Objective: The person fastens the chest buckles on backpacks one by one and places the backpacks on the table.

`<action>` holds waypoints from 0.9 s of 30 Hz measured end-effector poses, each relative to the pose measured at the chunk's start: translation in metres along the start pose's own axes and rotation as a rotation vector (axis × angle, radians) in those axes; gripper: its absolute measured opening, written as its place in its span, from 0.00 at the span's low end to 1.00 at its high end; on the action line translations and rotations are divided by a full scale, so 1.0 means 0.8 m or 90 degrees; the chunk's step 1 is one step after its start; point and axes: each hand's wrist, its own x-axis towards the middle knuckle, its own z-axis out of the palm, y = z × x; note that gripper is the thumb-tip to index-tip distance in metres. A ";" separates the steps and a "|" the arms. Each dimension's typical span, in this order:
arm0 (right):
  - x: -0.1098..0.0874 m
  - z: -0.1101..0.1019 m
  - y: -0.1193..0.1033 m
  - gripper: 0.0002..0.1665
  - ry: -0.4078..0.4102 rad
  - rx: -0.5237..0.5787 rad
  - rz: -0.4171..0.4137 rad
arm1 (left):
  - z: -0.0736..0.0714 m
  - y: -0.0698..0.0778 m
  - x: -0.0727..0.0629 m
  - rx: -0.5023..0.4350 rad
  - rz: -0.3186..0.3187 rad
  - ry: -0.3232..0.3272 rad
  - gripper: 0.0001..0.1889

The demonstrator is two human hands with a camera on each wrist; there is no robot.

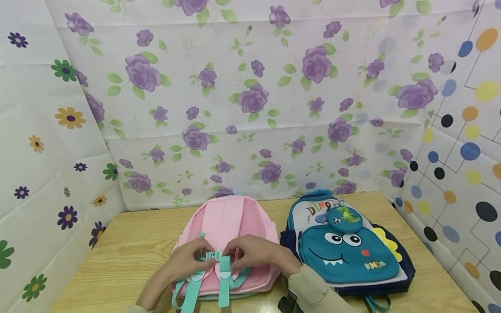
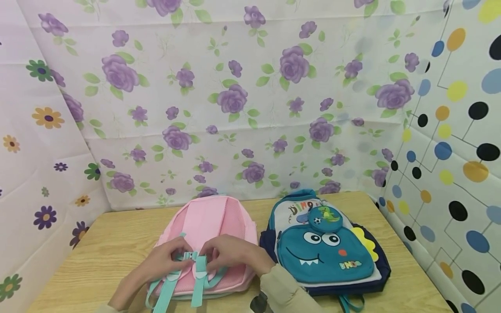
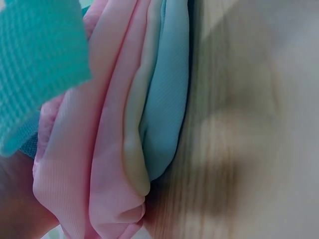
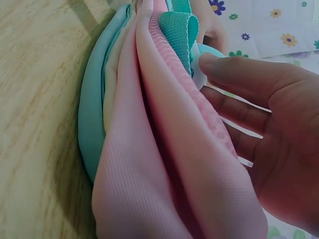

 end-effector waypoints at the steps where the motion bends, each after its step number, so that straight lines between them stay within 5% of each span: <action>1: 0.000 0.000 0.000 0.17 0.001 0.002 0.000 | 0.000 0.000 0.000 -0.002 0.000 0.001 0.11; 15: 0.002 -0.001 0.001 0.12 0.008 -0.012 -0.014 | 0.002 -0.004 -0.002 -0.014 -0.002 0.014 0.11; 27: 0.009 0.004 0.006 0.12 0.031 -0.092 -0.040 | 0.003 -0.005 -0.002 -0.018 0.005 0.020 0.10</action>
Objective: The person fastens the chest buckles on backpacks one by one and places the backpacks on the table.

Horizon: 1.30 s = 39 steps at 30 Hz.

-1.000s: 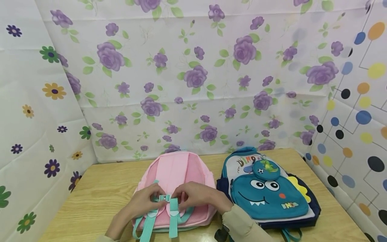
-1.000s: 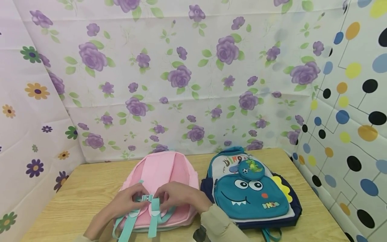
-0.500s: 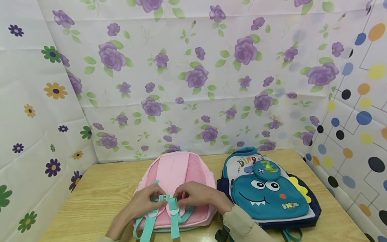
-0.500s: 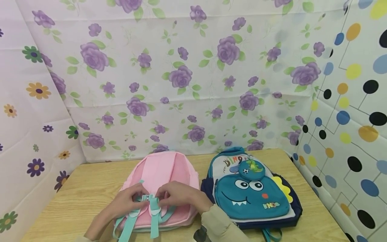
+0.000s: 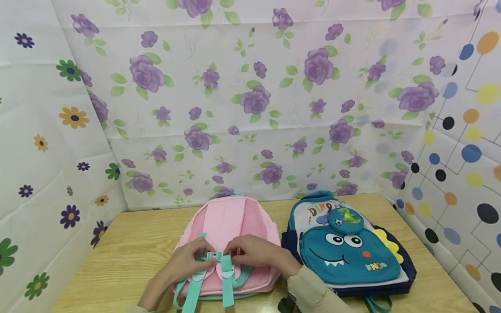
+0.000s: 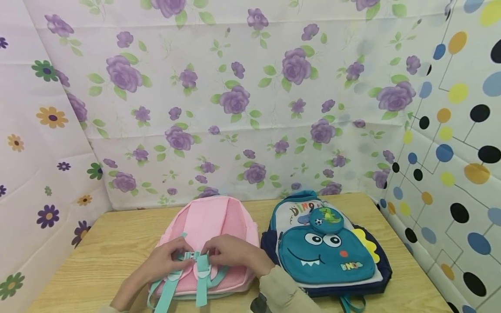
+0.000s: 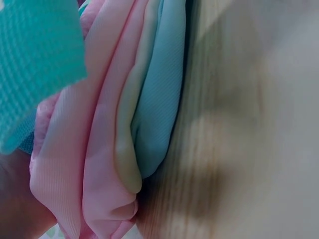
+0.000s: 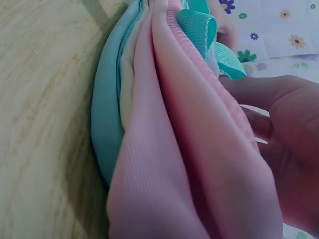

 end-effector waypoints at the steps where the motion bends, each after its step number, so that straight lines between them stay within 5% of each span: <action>1: 0.001 0.001 0.000 0.12 0.005 0.000 0.005 | 0.000 0.000 0.000 0.000 0.002 0.000 0.10; 11: 0.007 0.010 -0.001 0.12 0.059 0.005 0.071 | 0.001 0.002 -0.001 -0.006 0.002 0.001 0.10; 22: 0.008 0.015 0.003 0.06 0.082 -0.055 0.071 | 0.003 0.000 -0.003 -0.004 -0.005 0.010 0.08; 39: 0.008 0.013 0.002 0.06 0.085 -0.054 0.083 | 0.000 0.003 -0.005 -0.027 -0.019 0.033 0.07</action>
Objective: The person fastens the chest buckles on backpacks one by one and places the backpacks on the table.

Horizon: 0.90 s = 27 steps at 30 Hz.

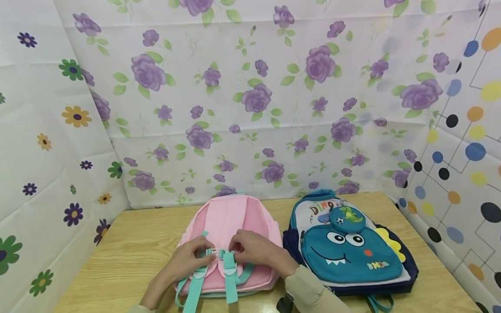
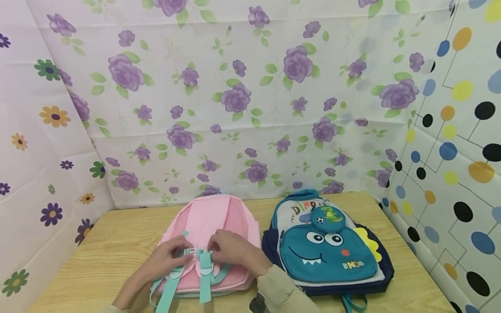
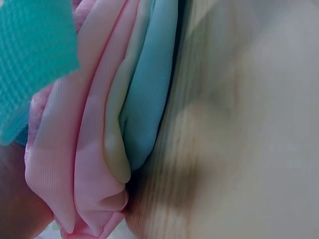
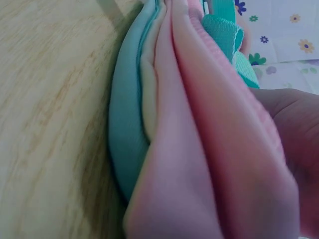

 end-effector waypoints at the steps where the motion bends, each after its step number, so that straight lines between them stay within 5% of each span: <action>1: 0.000 0.000 0.000 0.05 0.001 -0.006 0.001 | 0.000 0.000 0.000 -0.002 0.000 0.000 0.07; 5: 0.000 -0.002 0.000 0.05 -0.003 0.006 -0.001 | 0.001 -0.001 0.000 -0.007 -0.005 0.001 0.07; 16: -0.003 -0.002 0.002 0.08 -0.029 0.216 -0.054 | 0.002 -0.007 -0.002 -0.039 -0.013 0.000 0.06; 27: 0.008 0.010 -0.010 0.08 0.046 0.136 -0.054 | -0.001 -0.007 -0.001 -0.066 -0.040 -0.023 0.07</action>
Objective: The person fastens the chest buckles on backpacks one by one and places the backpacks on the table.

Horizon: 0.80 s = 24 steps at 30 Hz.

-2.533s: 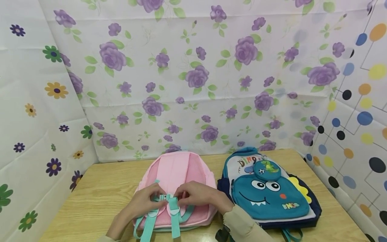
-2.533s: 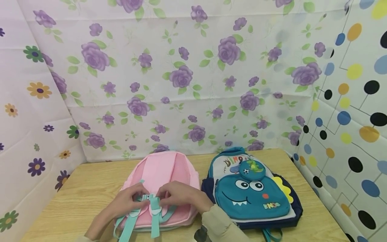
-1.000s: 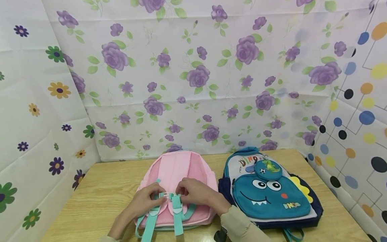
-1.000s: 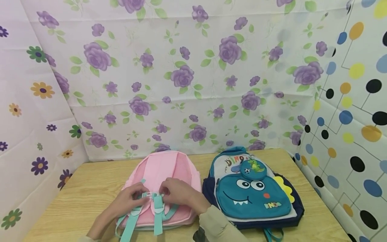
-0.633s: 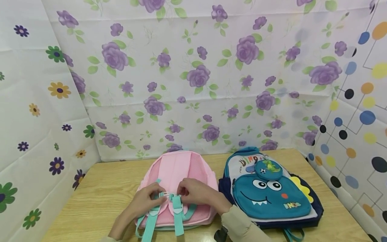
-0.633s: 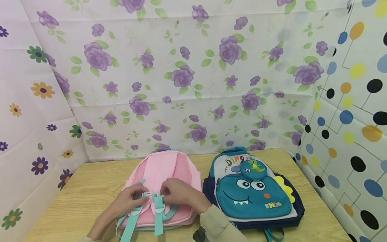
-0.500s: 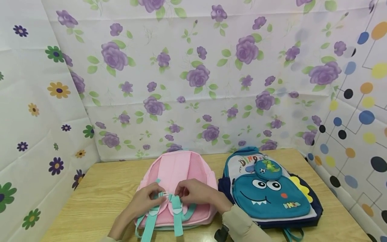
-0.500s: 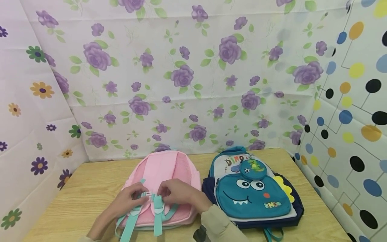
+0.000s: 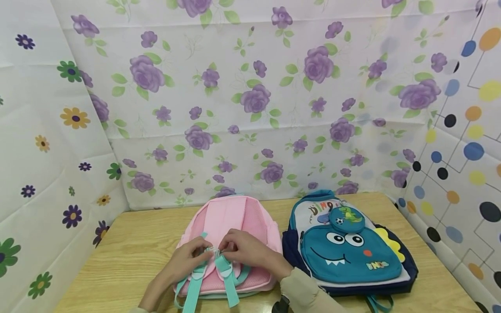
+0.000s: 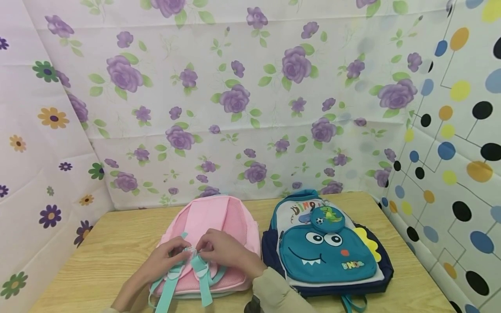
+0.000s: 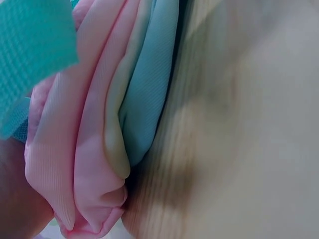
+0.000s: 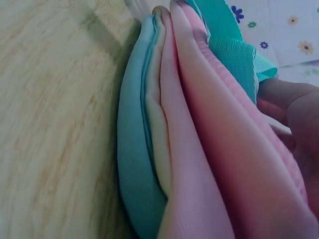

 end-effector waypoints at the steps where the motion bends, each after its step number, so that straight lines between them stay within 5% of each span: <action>1: 0.001 0.000 -0.001 0.08 -0.002 -0.008 0.005 | 0.000 0.000 0.000 -0.003 0.000 -0.002 0.07; 9: 0.001 0.003 -0.012 0.13 -0.005 -0.040 0.057 | -0.001 -0.003 -0.001 -0.017 -0.002 0.004 0.06; 24: 0.011 0.023 -0.006 0.16 0.042 -0.115 0.028 | 0.000 -0.005 -0.003 -0.055 -0.005 0.015 0.07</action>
